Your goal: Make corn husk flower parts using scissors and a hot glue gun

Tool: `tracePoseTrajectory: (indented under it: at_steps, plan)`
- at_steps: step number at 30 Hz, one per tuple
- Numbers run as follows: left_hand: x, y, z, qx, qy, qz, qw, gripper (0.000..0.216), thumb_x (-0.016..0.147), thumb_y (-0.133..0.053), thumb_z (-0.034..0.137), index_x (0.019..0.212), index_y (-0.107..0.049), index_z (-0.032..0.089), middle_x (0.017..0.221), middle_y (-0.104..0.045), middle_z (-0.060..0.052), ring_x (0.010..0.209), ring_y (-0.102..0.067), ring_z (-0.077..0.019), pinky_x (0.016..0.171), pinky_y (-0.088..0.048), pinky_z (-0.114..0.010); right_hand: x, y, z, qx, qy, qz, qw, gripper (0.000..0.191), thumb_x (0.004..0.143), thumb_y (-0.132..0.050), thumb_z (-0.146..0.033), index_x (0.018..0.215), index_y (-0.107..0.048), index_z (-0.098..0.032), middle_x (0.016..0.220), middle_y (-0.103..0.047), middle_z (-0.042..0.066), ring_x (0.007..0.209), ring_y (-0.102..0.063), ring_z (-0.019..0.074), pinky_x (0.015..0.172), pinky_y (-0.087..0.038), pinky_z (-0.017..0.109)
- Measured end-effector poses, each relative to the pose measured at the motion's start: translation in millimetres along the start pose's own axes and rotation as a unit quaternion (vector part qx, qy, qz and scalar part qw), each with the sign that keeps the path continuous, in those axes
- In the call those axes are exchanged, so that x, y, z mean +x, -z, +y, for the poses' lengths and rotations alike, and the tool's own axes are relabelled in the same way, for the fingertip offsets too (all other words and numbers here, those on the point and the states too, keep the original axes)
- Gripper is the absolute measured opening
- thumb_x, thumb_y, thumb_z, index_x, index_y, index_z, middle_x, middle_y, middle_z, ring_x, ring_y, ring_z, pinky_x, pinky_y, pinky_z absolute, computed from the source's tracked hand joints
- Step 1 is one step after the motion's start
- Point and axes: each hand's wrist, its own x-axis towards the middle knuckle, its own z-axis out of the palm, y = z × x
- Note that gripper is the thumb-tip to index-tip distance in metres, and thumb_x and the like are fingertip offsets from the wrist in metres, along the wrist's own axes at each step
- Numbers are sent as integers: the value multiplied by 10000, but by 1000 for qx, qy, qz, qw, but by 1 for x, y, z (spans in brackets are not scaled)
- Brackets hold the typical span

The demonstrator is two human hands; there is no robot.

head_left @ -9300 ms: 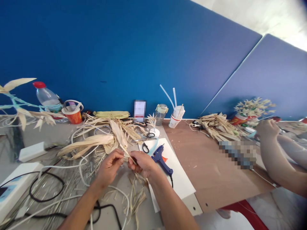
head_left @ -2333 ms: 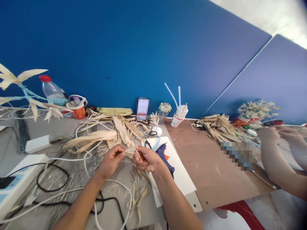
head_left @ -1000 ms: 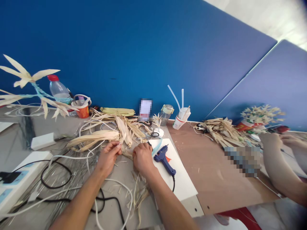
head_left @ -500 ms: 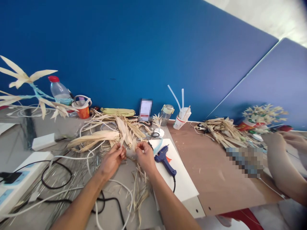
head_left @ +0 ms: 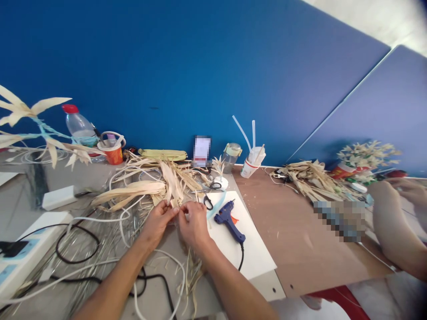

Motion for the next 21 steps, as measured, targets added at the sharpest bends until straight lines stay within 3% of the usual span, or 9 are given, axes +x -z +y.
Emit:
tracePoseTrajectory:
  at_steps: [5,11,17,21]
  plan:
    - [0,0,2,-12,12,9,1000,257,613,-791,308,724,-613,159,587,-600,44,505,-529,-93,535,-440,-222,2,1,1,124,-60,-12,990,96,786,-467,-197,700,-511,-191,673,-556,2,663,-502,158,666,-372,290]
    - [0,-3,5,-85,4,15,996,296,558,-823,284,765,-651,161,595,-613,27,526,-520,-108,523,-416,-227,7,5,5,311,-130,-60,940,106,755,-486,-267,677,-456,-201,596,-423,-56,550,-402,110,538,-341,230]
    - [-1,0,5,-57,-12,15,998,272,584,-816,301,716,-632,152,554,-540,50,487,-432,-69,493,-376,-198,8,0,11,318,-153,-32,935,132,762,-499,-296,681,-463,-198,576,-428,-59,531,-386,106,516,-332,223]
    - [-1,4,0,-19,-15,0,1000,366,603,-792,372,852,-624,163,558,-537,54,496,-462,-85,496,-374,-205,7,-4,10,242,-149,6,959,102,763,-495,-269,687,-490,-200,616,-485,-36,575,-446,127,546,-360,239]
